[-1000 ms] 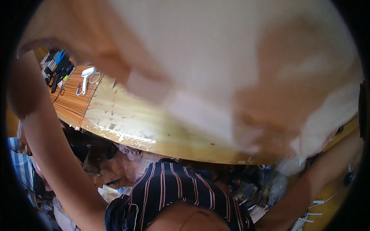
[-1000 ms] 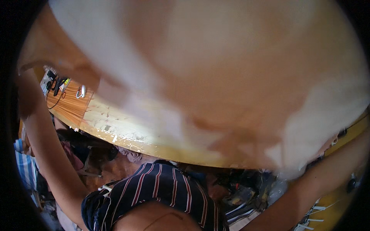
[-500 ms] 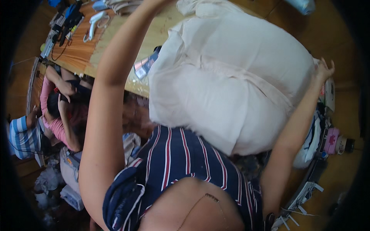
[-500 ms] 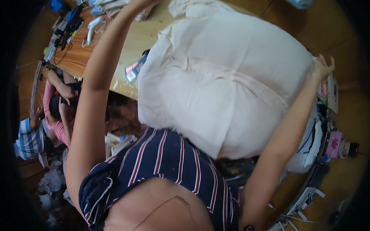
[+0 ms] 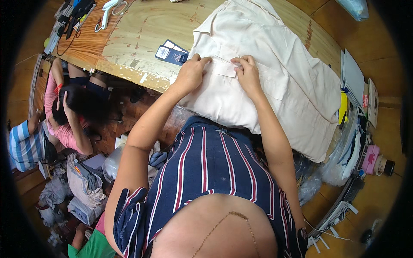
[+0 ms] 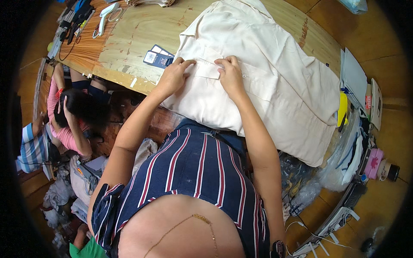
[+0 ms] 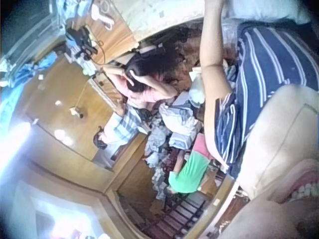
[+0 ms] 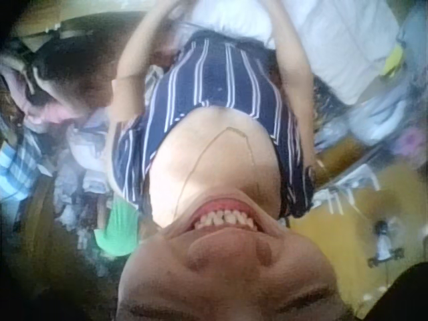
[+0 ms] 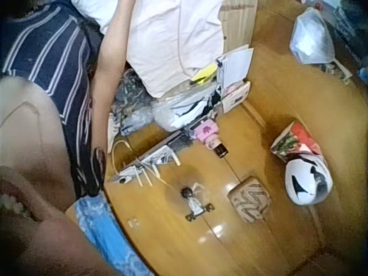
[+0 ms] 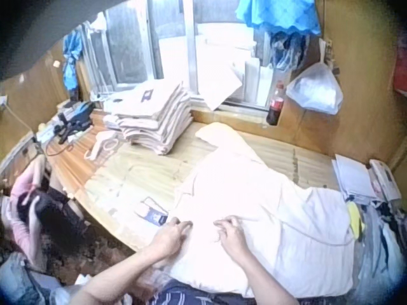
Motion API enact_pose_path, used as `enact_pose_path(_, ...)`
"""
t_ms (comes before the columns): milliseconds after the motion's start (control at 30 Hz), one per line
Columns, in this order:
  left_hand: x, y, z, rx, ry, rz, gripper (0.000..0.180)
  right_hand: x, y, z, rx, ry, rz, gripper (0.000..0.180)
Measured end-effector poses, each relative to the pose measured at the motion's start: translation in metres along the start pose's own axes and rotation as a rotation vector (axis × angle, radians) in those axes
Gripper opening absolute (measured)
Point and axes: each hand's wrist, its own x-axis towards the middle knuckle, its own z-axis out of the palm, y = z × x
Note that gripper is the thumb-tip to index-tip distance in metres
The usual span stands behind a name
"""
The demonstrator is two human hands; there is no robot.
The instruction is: The person folds a light-colored shirt on a wooden table, smooths it, and places a tag on it. They then use a small blade to cut threads on the shirt before folding it again and stacking it with other folded shirts.
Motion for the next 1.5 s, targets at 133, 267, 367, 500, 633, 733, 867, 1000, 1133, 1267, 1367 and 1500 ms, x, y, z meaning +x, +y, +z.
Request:
enact_pose_path(133,0.009,0.013,0.011,-0.007,0.063,0.139,0.016,-0.010,0.002,-0.001,-0.138,0.009,-0.087,0.026)
enact_pose_path(267,0.011,0.022,0.006,-0.013,0.049,0.200,0.014,-0.013,-0.011,-0.005,-0.147,-0.072,-0.025,0.021)
enact_pose_path(367,0.003,0.036,-0.009,-0.141,0.087,0.182,0.016,-0.014,-0.023,-0.017,-0.356,-0.103,0.004,0.014)
enact_pose_path(500,-0.001,0.030,-0.001,-0.159,0.167,0.145,0.016,-0.015,-0.039,-0.034,-0.428,-0.024,-0.143,0.011)
enact_pose_path(633,0.003,0.042,0.013,-0.147,0.273,0.276,0.014,-0.015,-0.054,-0.045,-0.489,0.010,-0.211,0.012)
enact_pose_path(733,0.010,0.041,0.016,-0.197,0.355,0.325,0.014,-0.017,-0.064,-0.055,-0.497,0.050,-0.241,0.014)
enact_pose_path(867,0.018,0.034,-0.020,-0.540,0.210,0.317,0.014,-0.020,-0.055,-0.061,-0.214,0.067,-0.114,0.017)
enact_pose_path(1000,0.019,0.027,-0.039,-0.917,-0.152,0.038,0.011,-0.022,-0.061,-0.057,-0.058,0.141,0.019,0.017)
enact_pose_path(1133,0.015,0.028,-0.050,-1.031,-0.224,-0.224,0.007,-0.024,-0.066,-0.053,-0.118,0.247,-0.068,0.014)
enact_pose_path(1267,0.011,0.032,-0.049,-1.077,-0.113,-0.178,0.007,-0.029,-0.075,-0.051,-0.107,0.299,-0.084,0.014)
enact_pose_path(1367,0.010,0.035,-0.048,-1.185,-0.051,-0.203,0.010,-0.031,-0.078,-0.051,-0.087,0.309,-0.061,0.014)
enact_pose_path(1500,0.011,0.034,-0.051,-1.262,-0.071,-0.277,0.014,-0.031,-0.080,-0.053,-0.082,0.321,-0.061,0.014)
